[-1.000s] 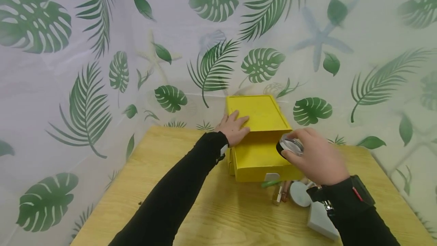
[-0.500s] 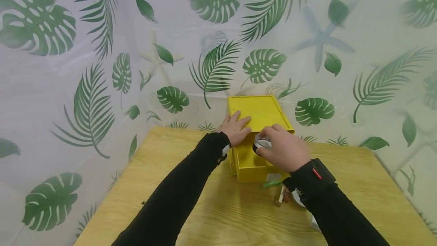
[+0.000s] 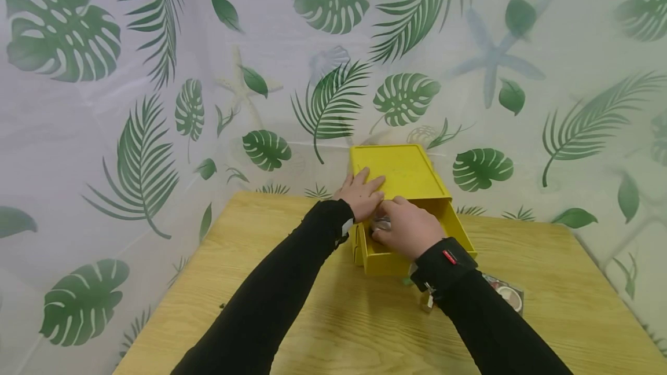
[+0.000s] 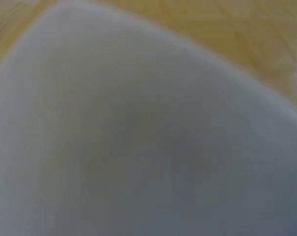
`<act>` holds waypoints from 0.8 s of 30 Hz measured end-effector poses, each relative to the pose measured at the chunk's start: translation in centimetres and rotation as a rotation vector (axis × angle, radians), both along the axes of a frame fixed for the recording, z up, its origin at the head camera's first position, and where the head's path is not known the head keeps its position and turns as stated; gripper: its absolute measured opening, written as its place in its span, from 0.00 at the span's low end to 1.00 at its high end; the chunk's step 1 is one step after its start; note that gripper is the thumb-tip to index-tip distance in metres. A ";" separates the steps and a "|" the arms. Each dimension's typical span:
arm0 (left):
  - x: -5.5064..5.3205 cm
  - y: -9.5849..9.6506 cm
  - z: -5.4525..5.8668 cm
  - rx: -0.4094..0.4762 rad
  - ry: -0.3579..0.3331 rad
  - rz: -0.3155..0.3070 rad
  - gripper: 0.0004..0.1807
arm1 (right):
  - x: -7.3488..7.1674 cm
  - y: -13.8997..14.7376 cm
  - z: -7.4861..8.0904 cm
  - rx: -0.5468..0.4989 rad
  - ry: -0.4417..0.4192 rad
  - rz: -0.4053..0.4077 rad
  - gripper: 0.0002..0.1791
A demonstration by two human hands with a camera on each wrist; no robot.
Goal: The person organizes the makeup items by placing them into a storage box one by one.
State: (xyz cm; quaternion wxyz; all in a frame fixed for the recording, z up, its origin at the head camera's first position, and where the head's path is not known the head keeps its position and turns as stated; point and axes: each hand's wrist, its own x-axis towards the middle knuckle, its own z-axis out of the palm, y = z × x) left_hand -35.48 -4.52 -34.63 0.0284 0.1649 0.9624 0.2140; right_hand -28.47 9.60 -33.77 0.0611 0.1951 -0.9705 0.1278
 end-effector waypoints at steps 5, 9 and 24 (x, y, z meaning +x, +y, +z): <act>0.1 0.0 0.1 0.003 0.011 -0.013 0.26 | -0.3 -0.5 0.0 -0.007 -0.021 0.019 0.26; 0.0 0.0 0.1 0.002 0.011 -0.022 0.26 | -0.5 -0.7 0.1 0.004 -0.020 0.026 0.25; 0.0 -0.3 0.0 -0.019 0.010 -0.032 0.26 | -1.3 -1.2 -0.7 0.034 -0.004 -0.014 0.17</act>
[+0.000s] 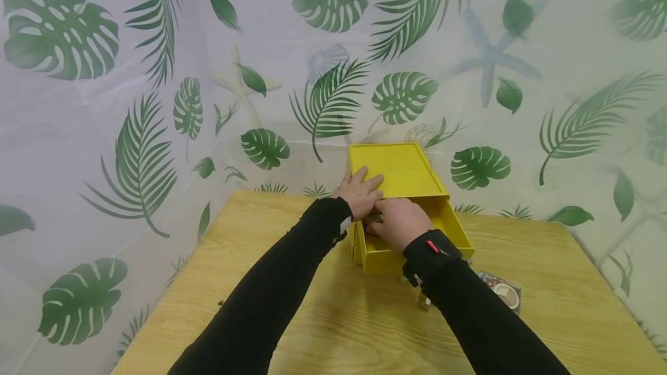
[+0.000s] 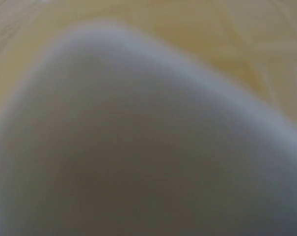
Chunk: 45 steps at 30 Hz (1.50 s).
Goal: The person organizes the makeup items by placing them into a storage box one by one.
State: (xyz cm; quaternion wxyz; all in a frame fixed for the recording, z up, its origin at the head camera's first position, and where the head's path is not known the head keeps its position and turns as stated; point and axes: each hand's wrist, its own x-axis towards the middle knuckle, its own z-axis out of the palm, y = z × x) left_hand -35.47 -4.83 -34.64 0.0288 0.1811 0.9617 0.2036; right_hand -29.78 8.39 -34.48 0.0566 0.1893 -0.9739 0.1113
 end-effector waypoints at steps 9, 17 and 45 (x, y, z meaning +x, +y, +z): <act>0.1 -0.1 0.0 0.011 0.008 0.006 0.26 | 0.0 -0.3 -0.1 0.094 0.058 0.040 0.16; 0.0 0.2 0.0 -0.008 0.016 0.010 0.26 | -0.2 0.2 -0.3 0.125 0.041 0.095 0.14; 0.1 0.1 -0.2 0.027 0.012 -0.010 0.27 | 4.0 7.6 0.7 -0.112 0.105 0.157 0.22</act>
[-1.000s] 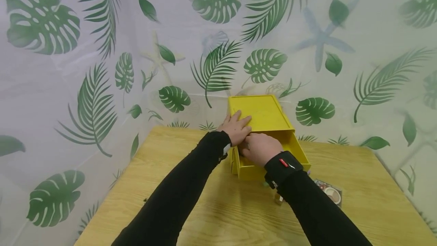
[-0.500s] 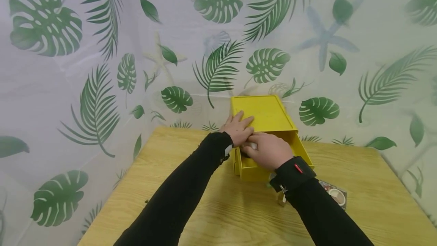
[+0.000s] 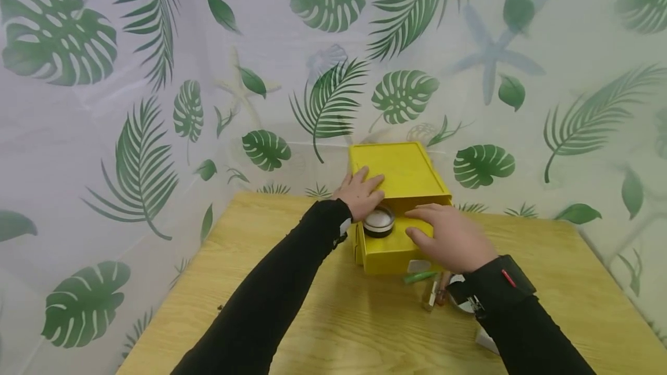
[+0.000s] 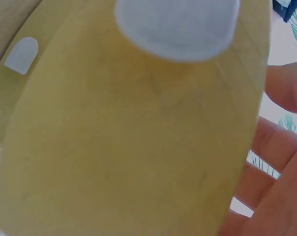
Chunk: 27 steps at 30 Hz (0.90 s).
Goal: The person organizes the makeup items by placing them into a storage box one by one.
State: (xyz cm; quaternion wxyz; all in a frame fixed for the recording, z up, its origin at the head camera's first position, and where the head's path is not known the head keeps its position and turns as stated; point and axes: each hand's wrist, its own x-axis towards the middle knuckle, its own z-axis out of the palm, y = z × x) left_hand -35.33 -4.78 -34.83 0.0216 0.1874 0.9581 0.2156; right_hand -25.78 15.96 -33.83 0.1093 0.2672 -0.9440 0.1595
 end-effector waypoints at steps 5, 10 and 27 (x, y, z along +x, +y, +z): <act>0.0 -0.1 0.0 0.004 0.000 -0.014 0.27 | 0.9 1.6 -0.1 -0.052 0.006 -0.018 0.23; 0.0 -0.2 0.1 0.010 0.007 -0.018 0.27 | 1.6 3.2 -0.2 -0.101 0.051 -0.081 0.25; 0.0 -0.1 0.1 0.009 0.007 -0.009 0.27 | 2.6 8.0 -2.6 -0.131 -0.052 -0.223 0.26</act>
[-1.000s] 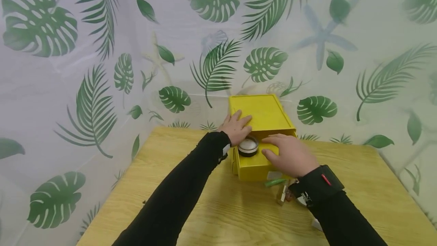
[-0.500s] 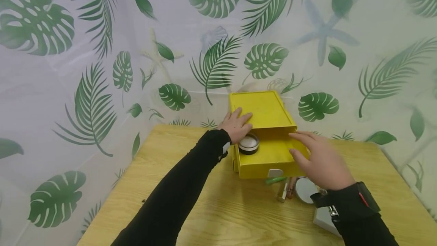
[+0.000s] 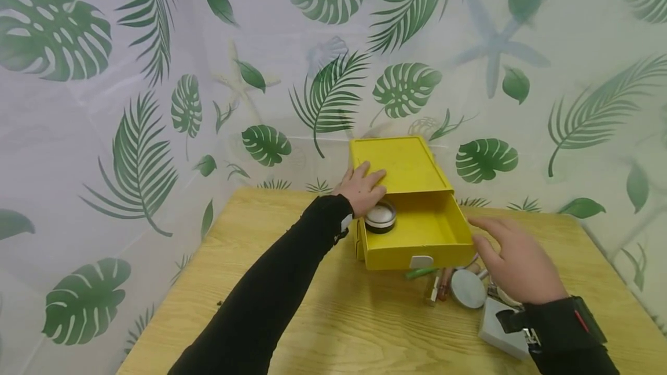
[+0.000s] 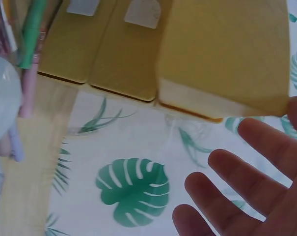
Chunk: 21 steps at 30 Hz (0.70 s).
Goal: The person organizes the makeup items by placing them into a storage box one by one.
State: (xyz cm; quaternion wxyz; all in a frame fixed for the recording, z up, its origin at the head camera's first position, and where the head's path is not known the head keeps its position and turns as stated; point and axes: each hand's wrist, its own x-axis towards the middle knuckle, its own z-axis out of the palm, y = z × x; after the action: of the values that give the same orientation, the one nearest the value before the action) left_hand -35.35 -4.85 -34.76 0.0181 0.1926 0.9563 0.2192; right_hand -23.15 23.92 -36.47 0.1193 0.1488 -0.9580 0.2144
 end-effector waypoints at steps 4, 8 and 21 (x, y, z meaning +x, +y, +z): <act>0.0 0.0 0.1 -0.003 0.004 0.002 0.27 | -0.1 0.7 -1.0 -0.017 -0.038 0.000 0.28; 0.0 0.0 0.1 0.000 0.005 -0.002 0.27 | -0.5 1.8 -2.4 -0.004 -0.099 -0.011 0.30; 0.3 -0.1 0.1 0.006 0.005 -0.004 0.27 | -2.2 3.5 -9.4 0.068 -0.320 -0.027 0.42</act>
State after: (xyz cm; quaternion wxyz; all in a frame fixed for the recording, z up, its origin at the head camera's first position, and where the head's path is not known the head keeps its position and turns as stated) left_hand -35.09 -4.97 -34.70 0.0155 0.1950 0.9553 0.2217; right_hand -25.40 27.42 -45.89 -0.0369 0.1040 -0.9734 0.2010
